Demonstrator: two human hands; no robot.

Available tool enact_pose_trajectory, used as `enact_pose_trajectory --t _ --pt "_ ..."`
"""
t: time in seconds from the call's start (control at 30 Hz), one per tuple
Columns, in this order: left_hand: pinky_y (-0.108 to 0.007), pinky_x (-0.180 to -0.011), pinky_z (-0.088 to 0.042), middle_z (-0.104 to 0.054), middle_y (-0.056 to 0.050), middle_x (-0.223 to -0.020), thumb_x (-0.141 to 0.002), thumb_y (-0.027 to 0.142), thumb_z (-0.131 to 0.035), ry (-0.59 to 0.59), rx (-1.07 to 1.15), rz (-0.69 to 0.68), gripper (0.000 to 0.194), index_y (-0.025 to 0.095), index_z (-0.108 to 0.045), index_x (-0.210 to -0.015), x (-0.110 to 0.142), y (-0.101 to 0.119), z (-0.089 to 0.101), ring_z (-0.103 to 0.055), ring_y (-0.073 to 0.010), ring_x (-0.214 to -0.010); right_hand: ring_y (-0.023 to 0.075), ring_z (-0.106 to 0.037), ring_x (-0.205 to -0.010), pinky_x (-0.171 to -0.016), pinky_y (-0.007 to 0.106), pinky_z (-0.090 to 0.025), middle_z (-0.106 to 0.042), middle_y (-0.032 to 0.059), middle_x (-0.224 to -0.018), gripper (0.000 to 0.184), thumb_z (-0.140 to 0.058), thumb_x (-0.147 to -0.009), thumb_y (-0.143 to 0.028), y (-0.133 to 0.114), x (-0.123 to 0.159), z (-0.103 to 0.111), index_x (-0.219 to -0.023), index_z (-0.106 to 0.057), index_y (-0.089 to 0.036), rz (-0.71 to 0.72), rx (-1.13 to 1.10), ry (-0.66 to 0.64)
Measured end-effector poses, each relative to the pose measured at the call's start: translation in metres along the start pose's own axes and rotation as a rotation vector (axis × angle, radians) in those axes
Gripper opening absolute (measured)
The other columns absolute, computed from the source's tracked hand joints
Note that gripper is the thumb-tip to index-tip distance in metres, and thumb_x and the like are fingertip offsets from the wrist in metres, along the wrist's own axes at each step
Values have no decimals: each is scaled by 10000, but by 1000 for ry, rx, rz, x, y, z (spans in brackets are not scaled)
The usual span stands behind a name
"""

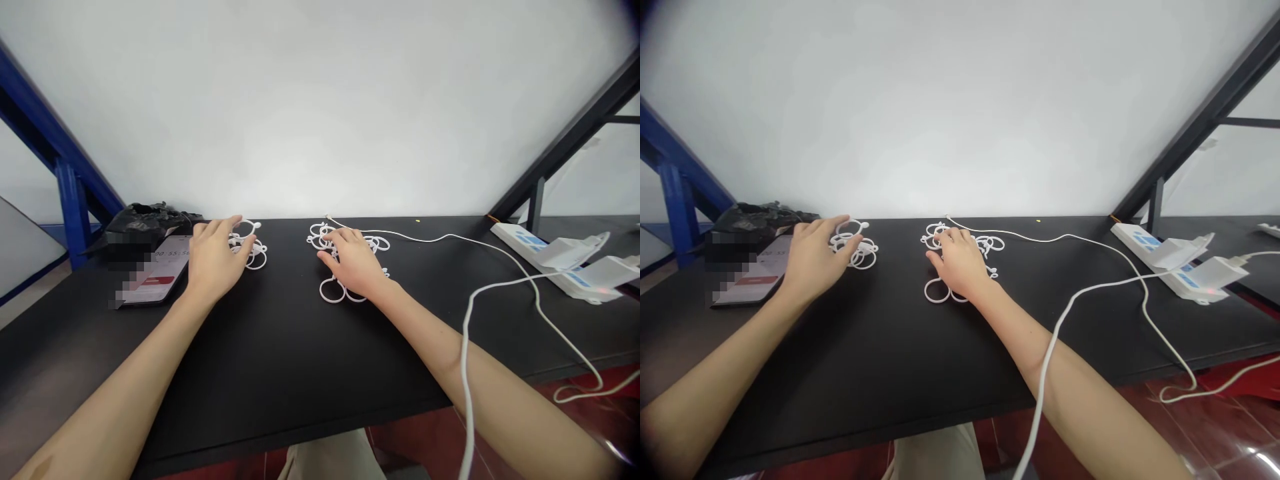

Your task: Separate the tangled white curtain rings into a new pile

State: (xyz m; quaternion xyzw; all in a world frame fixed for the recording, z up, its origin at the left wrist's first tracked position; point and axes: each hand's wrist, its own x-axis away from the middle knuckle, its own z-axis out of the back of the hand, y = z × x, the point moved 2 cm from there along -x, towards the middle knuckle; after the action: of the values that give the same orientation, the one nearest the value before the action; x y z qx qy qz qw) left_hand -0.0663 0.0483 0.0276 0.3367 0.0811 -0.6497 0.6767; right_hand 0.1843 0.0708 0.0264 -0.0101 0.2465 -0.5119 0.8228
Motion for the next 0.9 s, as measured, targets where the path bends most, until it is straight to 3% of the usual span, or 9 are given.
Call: enact_pose_trajectory --t 0.17,0.33,0.5,0.67,0.9 --pt "-547 -988 -415 -621 -166 -1342 -937 444 -412 -156 -76 52 561 105 -569 -1355 0 -13 -16 -460 -402 -1268 300 -500 -1193 -1048 473 -401 -612 122 -1257 230 -545 -953 -315 1 0 -4 -1066 -675 -163 -1 40 -94" --pt "-524 -998 -425 -617 -118 -1361 -943 446 -396 -134 -60 -9 525 163 -584 -1344 5 -4 -16 -475 -371 -1268 273 -536 -1071 -981 429 -431 -640 105 -1104 150 -589 -929 -276 -1 2 -6 -1009 -648 -164 0 54 -93" --pt "-506 -1014 -416 -645 -106 -1309 -932 431 -424 -193 -75 -89 503 178 -592 -1333 9 4 -17 -474 -355 -1263 245 -542 -975 -880 376 -452 -660 90 -1063 225 -635 -896 -207 -2 2 -9 -1114 -604 -160 43 37 -67" --pt "-501 -1013 -407 -647 -118 -1293 -936 423 -407 -250 -131 -108 511 169 -583 -1343 11 6 -19 -459 -358 -1283 230 -527 -915 -818 354 -445 -667 73 -1008 152 -602 -908 -178 -3 3 -12 -1058 -630 -180 89 30 -70" --pt "-531 -1088 -313 -501 -137 -1488 -934 614 -332 -248 -226 -59 736 125 -434 -1474 5 -1 -23 -343 -379 -1390 251 -514 -970 -857 379 -450 -665 90 -1027 172 -536 -932 -175 -5 4 -9 -1056 -656 -165 91 11 -38"
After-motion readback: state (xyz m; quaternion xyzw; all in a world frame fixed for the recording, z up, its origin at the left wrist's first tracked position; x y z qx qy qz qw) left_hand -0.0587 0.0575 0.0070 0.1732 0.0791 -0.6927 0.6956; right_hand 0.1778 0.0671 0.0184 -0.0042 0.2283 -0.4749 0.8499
